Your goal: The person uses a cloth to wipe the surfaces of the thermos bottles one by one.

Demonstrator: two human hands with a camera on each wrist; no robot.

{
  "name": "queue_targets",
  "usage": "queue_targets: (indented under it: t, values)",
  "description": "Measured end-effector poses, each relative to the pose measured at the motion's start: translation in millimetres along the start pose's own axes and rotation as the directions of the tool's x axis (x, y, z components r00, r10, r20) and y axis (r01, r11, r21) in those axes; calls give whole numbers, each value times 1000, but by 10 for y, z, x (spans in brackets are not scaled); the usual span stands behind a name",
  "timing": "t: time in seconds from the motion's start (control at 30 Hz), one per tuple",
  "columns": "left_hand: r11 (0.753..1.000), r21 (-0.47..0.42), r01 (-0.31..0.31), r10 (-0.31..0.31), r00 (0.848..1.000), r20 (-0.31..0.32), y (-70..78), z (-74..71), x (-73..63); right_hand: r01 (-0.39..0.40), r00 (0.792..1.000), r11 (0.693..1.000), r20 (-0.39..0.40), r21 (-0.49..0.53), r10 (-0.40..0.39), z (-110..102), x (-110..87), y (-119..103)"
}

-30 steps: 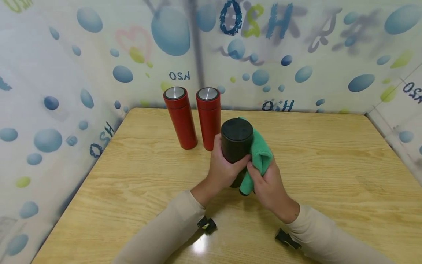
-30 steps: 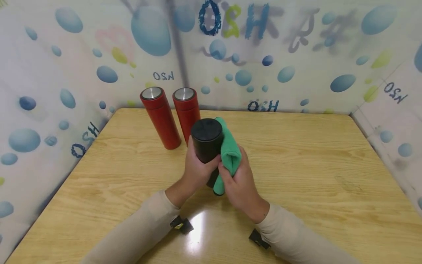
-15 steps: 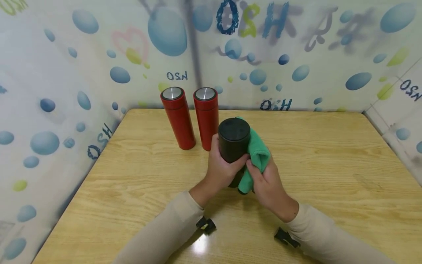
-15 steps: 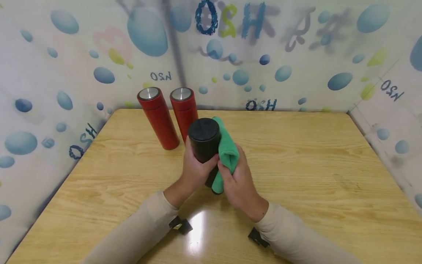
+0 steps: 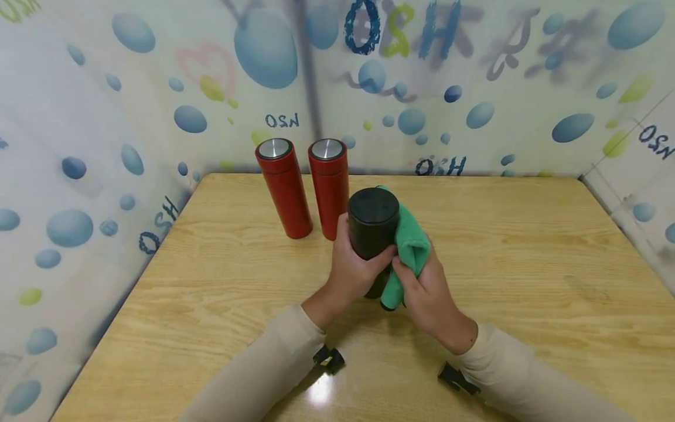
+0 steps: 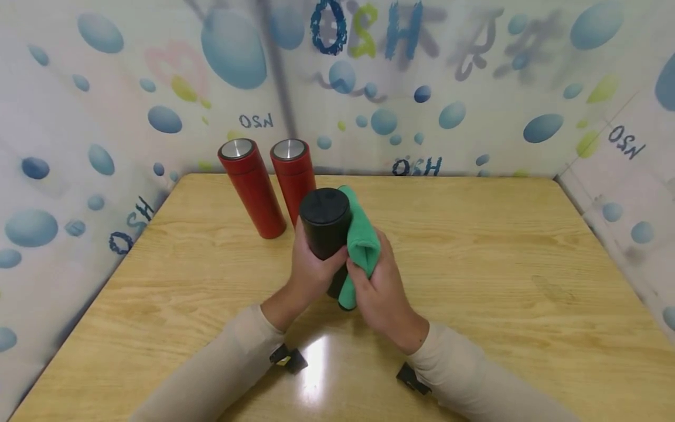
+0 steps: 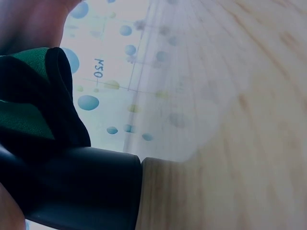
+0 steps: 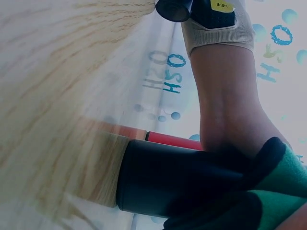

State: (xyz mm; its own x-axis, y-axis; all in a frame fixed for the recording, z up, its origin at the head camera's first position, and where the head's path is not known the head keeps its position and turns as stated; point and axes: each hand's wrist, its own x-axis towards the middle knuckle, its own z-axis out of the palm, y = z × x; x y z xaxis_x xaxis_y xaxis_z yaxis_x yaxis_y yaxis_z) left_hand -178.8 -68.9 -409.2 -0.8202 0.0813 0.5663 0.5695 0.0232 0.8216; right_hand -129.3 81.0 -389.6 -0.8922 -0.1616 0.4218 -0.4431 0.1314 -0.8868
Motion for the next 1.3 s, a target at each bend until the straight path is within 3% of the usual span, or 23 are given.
queue_targets:
  t: [0.37, 0.5, 0.7, 0.8, 1.0, 1.13, 1.3]
  values:
    - [1000, 5, -8, 8, 1000, 10, 0, -13, -5, 58, 990, 997, -124, -57, -65, -22, -54, -27]
    - [1000, 22, -4, 3, 1000, 18, 27, -10, -4, 74, 987, 997, -143, 9, -72, -19, -82, -89]
    - [999, 33, 15, -16, 1000, 27, 56, 0, 18, 197, 973, 972, -147, 129, -178, 3, -62, -160]
    - [999, 47, 21, -22, 1000, 21, 50, -4, 13, 215, 972, 965, -131, 151, -196, 24, -66, -152]
    - [999, 37, 20, -21, 1000, 6, 25, -6, 9, 147, 989, 981, -52, 126, -142, 103, -86, -57]
    - [999, 46, 28, -28, 1000, -1, 13, -6, -23, 50, 999, 994, -20, 97, -48, 115, -120, -37]
    - [999, 38, 21, -21, 1000, 11, 11, 1, -15, -68, 997, 991, -37, 111, 72, 76, -132, -109]
